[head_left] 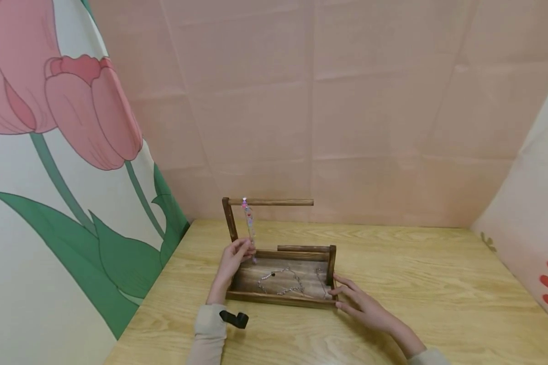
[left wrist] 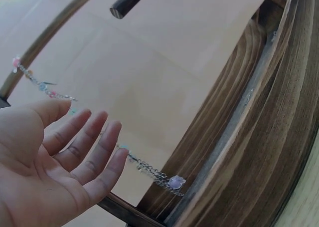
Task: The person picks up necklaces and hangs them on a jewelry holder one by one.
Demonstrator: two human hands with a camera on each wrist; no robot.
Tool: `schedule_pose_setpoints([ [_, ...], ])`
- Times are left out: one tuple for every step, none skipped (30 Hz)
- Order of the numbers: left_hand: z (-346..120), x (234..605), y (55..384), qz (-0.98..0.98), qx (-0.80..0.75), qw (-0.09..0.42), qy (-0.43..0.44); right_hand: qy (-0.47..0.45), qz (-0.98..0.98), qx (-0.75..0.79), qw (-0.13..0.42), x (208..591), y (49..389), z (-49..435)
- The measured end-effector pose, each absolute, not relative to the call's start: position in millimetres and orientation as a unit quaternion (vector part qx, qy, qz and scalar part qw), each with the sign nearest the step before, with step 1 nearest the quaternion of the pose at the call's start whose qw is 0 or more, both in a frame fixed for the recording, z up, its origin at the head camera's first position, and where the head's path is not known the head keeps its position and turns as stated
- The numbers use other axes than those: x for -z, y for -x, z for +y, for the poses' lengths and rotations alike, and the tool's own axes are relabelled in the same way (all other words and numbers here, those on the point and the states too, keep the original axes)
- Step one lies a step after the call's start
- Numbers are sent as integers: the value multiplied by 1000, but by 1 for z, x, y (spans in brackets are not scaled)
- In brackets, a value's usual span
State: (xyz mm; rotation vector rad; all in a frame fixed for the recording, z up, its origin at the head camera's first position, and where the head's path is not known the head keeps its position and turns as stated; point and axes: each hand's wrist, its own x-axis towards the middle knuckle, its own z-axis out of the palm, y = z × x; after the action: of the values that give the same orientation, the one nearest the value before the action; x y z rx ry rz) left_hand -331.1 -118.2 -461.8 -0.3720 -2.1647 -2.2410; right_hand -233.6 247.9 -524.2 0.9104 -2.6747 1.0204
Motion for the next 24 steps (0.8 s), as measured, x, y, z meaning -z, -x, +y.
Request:
schedule_pose_setpoints([
  [-118,462,330,-693,711,3,119,-303,-888,-339,69,524,233,248],
  [-118,463,330,-692,713,1,117,-303,-888,-339,69,524,233,248],
  [-118,465,331,-694,711,2,117,-304,-888,-339,70,523,233,248],
  [-118,468,332,-698,707,3,117,-305,-888,-338,71,523,233,248],
  [-118,470,333,-699,706,1,118,-306,-887,-339,71,522,233,247],
  [-118,472,334,-703,702,1,119,-306,-887,-339,71,522,233,247],
  [-118,474,335,-703,700,0,123,-307,-886,-341,71,522,232,247],
  [-118,476,335,-707,695,0,128,-307,-886,-340,72,523,232,247],
  [-118,478,336,-711,691,-1,131,-307,-886,-340,73,523,231,247],
  [-118,479,336,-714,688,-3,134,-308,-886,-340,73,523,231,247],
  [-118,480,336,-715,686,-7,135,-308,-885,-340,73,522,230,247],
  [-118,480,336,-719,682,-10,135,-308,-886,-340,72,522,230,247],
  [-118,481,336,-722,679,-14,134,-306,-886,-340,70,522,229,247],
  [-118,483,336,-727,673,-16,136,-305,-887,-340,68,522,229,247],
  [-118,483,336,-730,670,-20,136,-303,-887,-341,67,522,229,247],
  [-119,484,336,-731,667,-21,143,-302,-888,-341,64,522,229,248],
  [-119,485,336,-730,667,-22,151,-301,-888,-342,63,522,230,248],
  [-120,486,336,-731,663,-22,160,-300,-888,-343,61,522,229,248],
  [-120,488,336,-730,659,-17,178,-301,-888,-343,62,522,229,247],
  [-121,490,336,-729,658,-17,190,-303,-887,-344,63,521,229,247],
  [-122,490,336,-729,657,-23,192,-304,-887,-343,65,521,229,247],
  [-122,491,336,-727,658,-28,193,-304,-887,-342,66,520,229,247],
  [-121,488,334,-730,656,-33,189,-305,-887,-341,68,520,228,247],
  [-121,489,334,-735,652,-35,184,-304,-888,-339,69,519,228,247],
])
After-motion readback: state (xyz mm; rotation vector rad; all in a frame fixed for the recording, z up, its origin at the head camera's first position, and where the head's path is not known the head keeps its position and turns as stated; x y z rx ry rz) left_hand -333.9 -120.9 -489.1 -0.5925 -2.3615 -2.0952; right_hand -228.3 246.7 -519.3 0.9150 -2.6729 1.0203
